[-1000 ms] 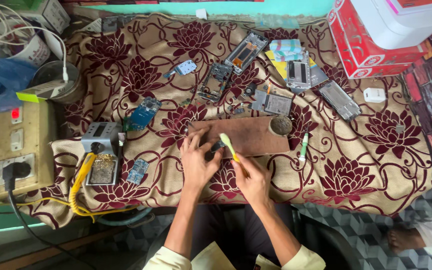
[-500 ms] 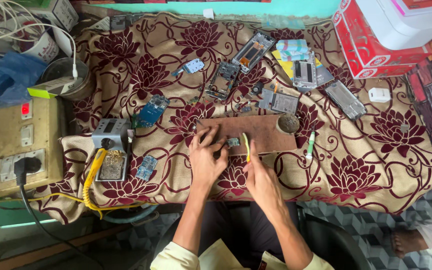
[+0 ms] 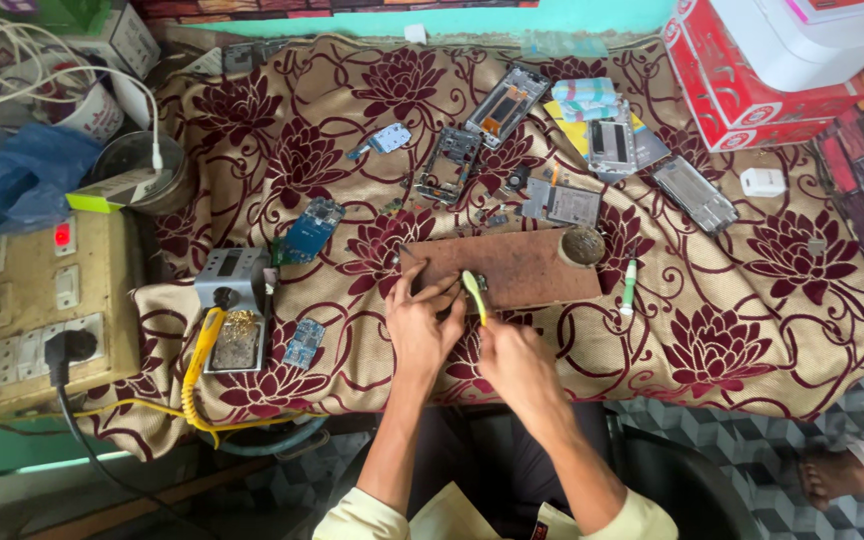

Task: The person cleans a small blue circuit board using a yellow toothbrush and a green-handled precision tool. They scrub the board's surface and scrape at components while holding it over a wooden block on a cluttered workbench.

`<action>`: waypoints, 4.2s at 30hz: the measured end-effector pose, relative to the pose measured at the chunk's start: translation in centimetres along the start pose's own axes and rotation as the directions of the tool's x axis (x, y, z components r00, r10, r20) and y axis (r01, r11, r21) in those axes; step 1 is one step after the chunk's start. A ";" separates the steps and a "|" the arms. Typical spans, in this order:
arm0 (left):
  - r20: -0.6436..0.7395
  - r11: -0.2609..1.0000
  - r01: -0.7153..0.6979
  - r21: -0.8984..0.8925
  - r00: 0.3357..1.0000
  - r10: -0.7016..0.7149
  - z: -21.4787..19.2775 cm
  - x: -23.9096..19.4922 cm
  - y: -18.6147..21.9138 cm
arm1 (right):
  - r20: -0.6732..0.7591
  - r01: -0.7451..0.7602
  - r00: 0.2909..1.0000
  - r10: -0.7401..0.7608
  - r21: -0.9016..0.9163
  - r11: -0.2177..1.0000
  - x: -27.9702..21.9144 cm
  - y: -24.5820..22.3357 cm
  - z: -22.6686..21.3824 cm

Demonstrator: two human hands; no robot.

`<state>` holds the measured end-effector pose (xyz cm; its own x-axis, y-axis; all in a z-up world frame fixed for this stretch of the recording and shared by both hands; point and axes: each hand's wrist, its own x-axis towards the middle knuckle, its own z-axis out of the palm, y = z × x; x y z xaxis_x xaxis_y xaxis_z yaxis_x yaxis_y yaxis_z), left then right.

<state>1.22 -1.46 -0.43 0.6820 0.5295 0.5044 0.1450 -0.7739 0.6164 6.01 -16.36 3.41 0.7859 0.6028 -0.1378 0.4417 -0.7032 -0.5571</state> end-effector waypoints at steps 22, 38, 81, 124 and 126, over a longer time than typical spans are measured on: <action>-0.055 0.997 -0.007 0.078 0.998 0.012 -0.1 -0.1 0.9 | 0.074 -0.087 0.994 0.081 0.074 0.993 1.6 0.0 -1.7; -0.010 0.983 -0.082 0.165 0.996 0.085 -0.2 0.4 2.4 | 0.006 0.011 1.000 -0.013 0.222 0.975 0.2 4.1 -2.1; 0.379 0.641 0.373 -0.671 0.915 -0.135 3.2 0.8 -0.5 | -0.414 0.242 0.908 0.061 0.639 0.730 5.3 6.9 2.4; 0.467 0.444 0.560 -0.699 0.828 -0.310 4.0 1.9 -1.0 | -0.377 0.224 0.918 0.127 0.752 0.620 5.6 9.6 3.2; 0.478 0.436 0.557 -0.707 0.831 -0.285 4.0 1.9 -1.2 | -0.367 0.207 0.919 0.145 0.763 0.613 5.7 9.6 3.1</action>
<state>5.21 -0.89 -2.65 0.8682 0.4940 -0.0456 -0.0640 0.2027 0.9771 13.45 -18.52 -5.27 0.9451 0.3133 0.0929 0.1038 -0.0184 -0.9944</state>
